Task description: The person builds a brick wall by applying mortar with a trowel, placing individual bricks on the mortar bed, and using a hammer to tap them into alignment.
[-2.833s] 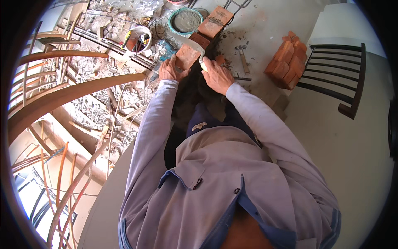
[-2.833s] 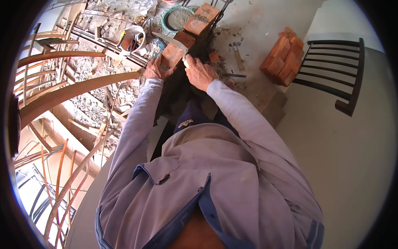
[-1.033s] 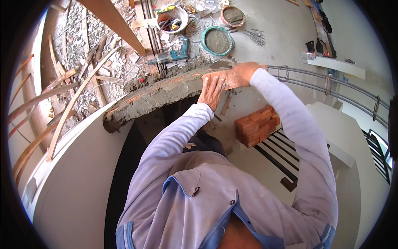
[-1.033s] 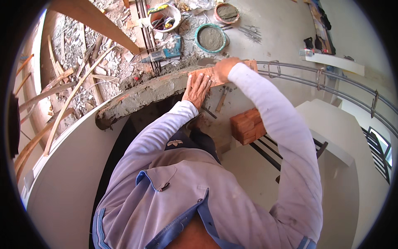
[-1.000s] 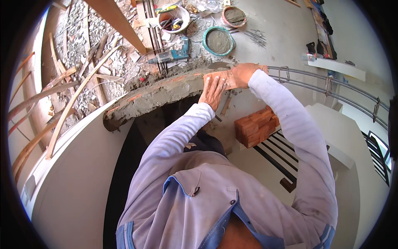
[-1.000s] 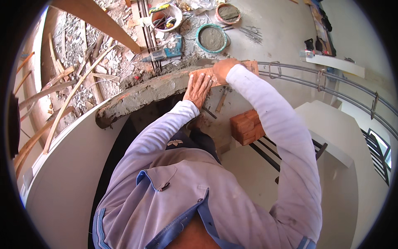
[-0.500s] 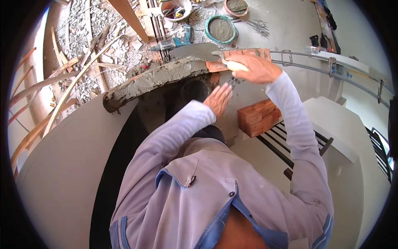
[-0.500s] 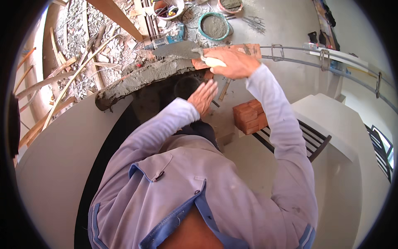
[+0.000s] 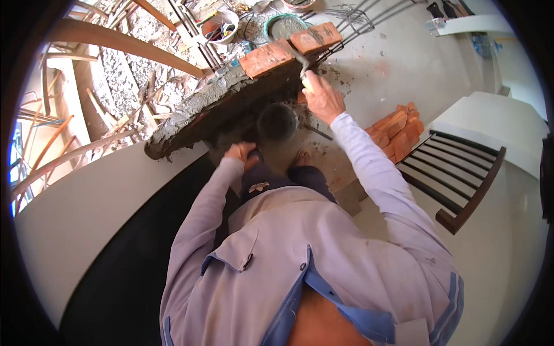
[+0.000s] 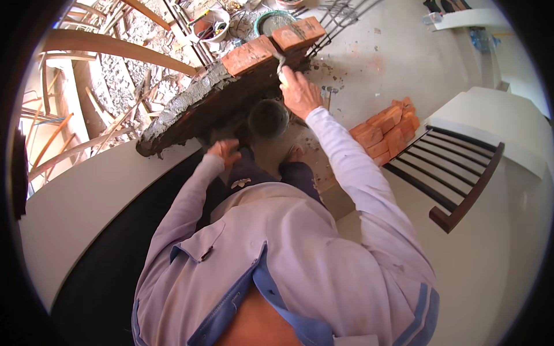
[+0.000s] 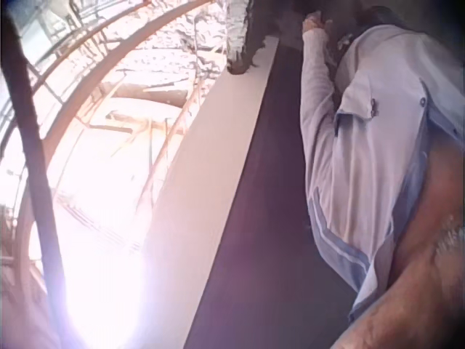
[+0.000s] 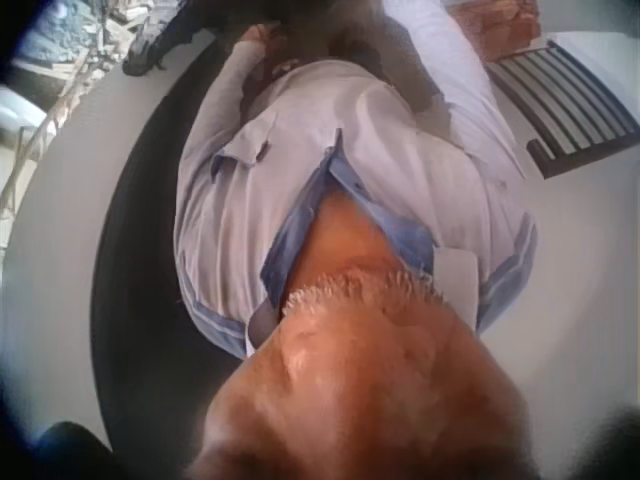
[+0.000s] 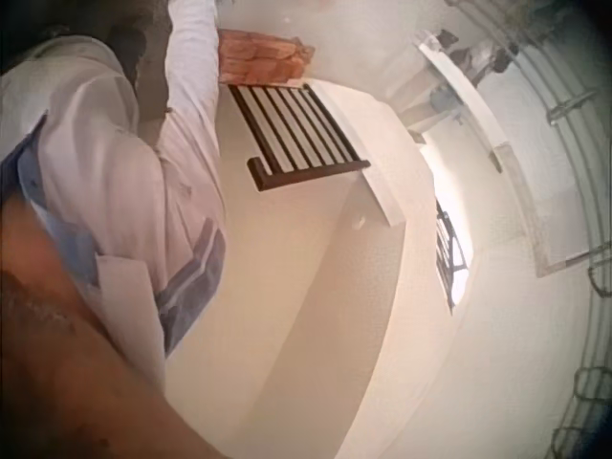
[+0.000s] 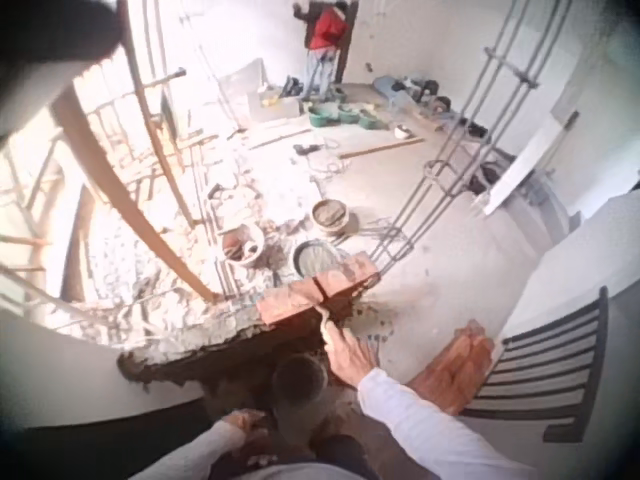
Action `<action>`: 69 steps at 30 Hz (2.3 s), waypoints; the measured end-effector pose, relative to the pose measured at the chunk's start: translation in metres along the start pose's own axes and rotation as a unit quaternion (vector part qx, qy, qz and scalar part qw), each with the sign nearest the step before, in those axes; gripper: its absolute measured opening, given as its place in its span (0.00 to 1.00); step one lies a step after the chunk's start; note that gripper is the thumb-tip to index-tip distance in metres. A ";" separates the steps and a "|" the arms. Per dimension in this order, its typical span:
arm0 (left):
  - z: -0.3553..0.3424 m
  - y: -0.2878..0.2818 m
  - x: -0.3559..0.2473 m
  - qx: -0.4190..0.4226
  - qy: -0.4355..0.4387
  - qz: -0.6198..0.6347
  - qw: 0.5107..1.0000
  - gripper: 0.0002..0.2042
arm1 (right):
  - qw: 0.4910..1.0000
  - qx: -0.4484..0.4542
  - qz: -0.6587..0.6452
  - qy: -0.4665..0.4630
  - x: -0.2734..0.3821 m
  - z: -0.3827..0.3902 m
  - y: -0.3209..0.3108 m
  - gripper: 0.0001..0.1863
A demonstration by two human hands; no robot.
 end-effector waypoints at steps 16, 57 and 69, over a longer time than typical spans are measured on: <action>-0.228 -0.163 -0.021 -0.090 0.224 -0.269 0.932 0.25 | 0.206 -0.057 -0.840 0.499 0.096 -0.001 0.145 0.24; 0.129 0.250 -0.058 0.261 -0.141 -0.123 0.947 0.26 | 0.667 -0.164 -0.016 0.726 -0.628 0.520 0.120 0.41; 0.090 0.251 -0.090 0.186 -0.255 -0.066 0.947 0.23 | 0.612 -0.260 -0.154 0.731 -0.625 0.533 0.142 0.45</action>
Point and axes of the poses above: each hand's wrist, its own z-axis away from the middle knuckle, its own y-axis out of the palm, x = y × z, the point moved 3 cm from there along -z, towards the middle knuckle, and after that the axes turned 8 degrees about -x, right-handed, at the moved point
